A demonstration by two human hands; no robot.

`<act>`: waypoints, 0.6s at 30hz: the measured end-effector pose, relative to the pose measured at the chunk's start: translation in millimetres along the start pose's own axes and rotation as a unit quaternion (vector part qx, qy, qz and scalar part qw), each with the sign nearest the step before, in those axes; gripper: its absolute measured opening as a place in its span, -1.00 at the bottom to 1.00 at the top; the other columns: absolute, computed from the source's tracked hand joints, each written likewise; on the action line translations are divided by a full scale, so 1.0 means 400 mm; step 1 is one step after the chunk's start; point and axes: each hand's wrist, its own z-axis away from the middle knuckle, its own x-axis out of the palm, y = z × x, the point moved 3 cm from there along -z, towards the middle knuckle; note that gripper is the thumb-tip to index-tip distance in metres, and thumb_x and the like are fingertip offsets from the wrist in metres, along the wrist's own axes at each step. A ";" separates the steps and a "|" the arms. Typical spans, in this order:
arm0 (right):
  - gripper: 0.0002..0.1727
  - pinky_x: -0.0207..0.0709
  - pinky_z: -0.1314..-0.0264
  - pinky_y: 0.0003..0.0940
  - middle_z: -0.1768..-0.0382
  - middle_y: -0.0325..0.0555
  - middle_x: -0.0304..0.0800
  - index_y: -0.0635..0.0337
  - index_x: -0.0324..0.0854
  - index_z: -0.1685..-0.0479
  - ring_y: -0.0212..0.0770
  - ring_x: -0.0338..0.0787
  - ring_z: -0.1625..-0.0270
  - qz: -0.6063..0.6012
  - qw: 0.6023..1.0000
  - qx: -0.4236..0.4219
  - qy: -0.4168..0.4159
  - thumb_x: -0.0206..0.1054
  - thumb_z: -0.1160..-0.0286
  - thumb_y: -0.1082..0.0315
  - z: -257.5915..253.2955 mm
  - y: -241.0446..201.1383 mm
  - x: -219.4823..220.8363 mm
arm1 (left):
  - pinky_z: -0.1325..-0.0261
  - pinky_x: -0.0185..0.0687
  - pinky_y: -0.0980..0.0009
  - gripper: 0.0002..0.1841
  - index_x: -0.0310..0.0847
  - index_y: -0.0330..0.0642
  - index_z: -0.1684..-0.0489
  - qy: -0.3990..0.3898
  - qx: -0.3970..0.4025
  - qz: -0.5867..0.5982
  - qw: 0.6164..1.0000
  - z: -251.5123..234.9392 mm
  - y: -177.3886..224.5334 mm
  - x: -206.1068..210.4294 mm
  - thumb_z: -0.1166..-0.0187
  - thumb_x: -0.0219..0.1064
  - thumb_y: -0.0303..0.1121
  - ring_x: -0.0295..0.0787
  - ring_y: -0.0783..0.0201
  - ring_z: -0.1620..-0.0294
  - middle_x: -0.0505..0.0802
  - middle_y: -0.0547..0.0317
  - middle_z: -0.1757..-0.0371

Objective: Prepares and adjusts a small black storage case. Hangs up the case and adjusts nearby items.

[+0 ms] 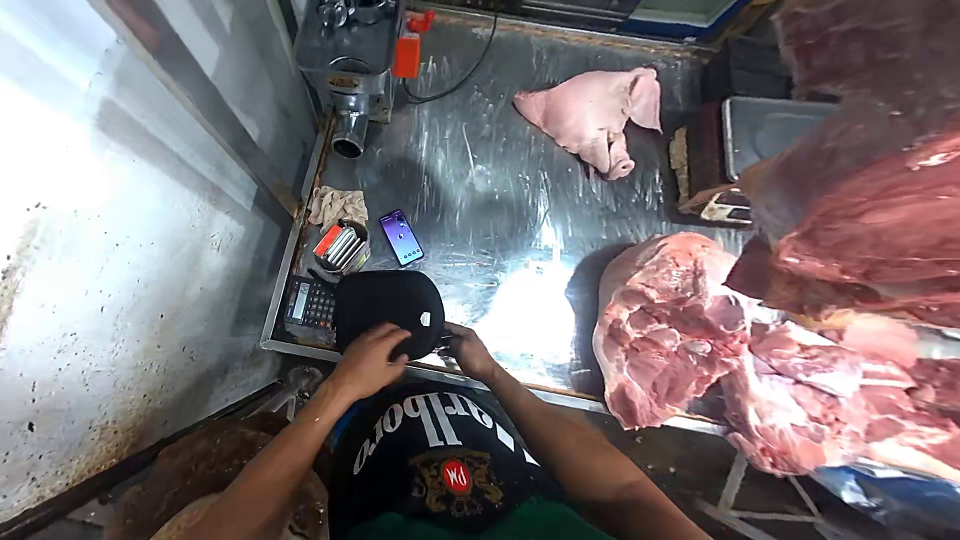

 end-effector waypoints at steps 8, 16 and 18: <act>-0.04 0.64 -0.28 0.17 -0.19 0.19 0.75 0.18 0.29 -0.67 0.13 0.80 -0.17 0.300 0.937 0.109 0.145 0.34 -0.45 -0.37 -0.008 -0.082 0.028 | -0.73 -0.13 -0.49 0.19 -0.05 0.38 -0.93 0.068 -0.118 -0.173 0.975 -0.111 -0.136 0.029 -0.14 0.60 0.32 -0.30 -0.29 -0.93 -0.13 0.02 -0.97; -0.29 0.81 0.17 0.00 -0.11 0.22 0.79 0.04 0.38 -0.64 0.07 0.89 0.24 0.159 0.964 0.201 0.067 0.48 -0.54 0.00 -0.055 -0.024 0.036 | -0.72 -0.51 -0.56 0.05 -0.11 0.63 -0.90 -0.015 -0.103 -0.189 0.976 -0.139 -0.158 0.065 -0.30 0.44 0.39 -0.73 -0.25 -0.92 -0.41 0.18 -0.97; -0.13 0.80 0.14 0.07 -0.16 0.26 0.76 -0.11 0.16 -0.80 0.13 0.88 0.15 0.163 0.969 0.176 0.058 0.53 -0.48 0.13 -0.067 -0.047 0.034 | -0.85 -0.18 -0.27 -0.19 0.29 0.34 -0.80 0.075 -0.089 -0.064 0.991 -0.116 -0.186 0.014 -0.46 0.43 0.21 -0.25 -0.01 -0.95 0.00 0.21 -0.96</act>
